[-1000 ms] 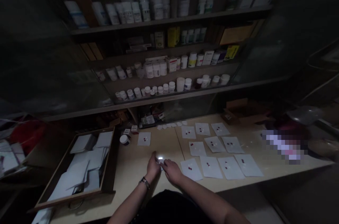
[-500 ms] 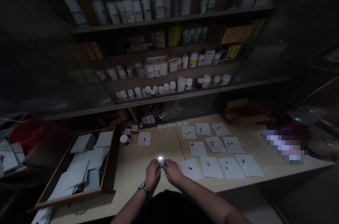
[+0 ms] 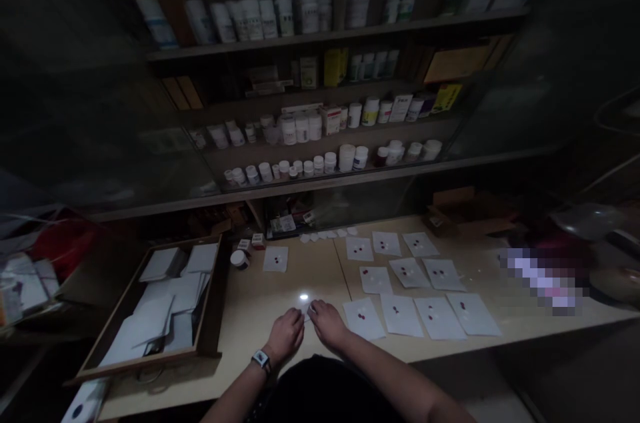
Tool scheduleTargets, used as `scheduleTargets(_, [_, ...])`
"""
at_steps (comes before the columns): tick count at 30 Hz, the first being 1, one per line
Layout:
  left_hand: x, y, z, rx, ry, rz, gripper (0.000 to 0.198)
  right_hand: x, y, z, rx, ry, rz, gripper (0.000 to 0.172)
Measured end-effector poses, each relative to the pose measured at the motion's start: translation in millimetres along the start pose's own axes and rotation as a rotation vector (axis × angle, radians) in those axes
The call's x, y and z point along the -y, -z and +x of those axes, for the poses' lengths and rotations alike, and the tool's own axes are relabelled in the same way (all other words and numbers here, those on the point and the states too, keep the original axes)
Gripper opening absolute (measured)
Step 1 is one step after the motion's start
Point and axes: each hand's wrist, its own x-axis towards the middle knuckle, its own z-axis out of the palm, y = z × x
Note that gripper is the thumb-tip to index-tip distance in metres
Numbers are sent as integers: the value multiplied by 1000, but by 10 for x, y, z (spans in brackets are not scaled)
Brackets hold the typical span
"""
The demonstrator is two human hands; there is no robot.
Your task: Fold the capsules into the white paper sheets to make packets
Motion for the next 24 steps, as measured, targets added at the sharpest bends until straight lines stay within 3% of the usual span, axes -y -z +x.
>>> scheduleTargets(4, [3,-80,-31,21,-7,1,43,-37,-6,-22,-70,-41,94,41])
scheduleTargets(6, [21,-120,-32,34,-22,-11,52,-35,-21,-28,-97,15,123,47])
scheduleTargets(9, [56,-152,-30,42,-57,-24,58,-16,-47,-37,-25,153,128,62])
scheduleTargets(13, [81,-151,-33,76,-81,5,51,-50,-84,-83,69,162,107,71])
scheduleTargets(16, [65,-138,-39,91,-80,32,45,-96,-119,-123,27,135,77,66])
scheduleTargets(19, [29,-120,-48,91,-82,45,43,-92,-112,-75,-90,22,84,48])
scheduleTargets(22, [-2,-101,-67,105,-82,64,42,-47,4,113,-165,-156,143,37])
scheduleTargets(24, [-12,-90,-80,126,-78,82,42,-17,129,286,-134,-211,169,32])
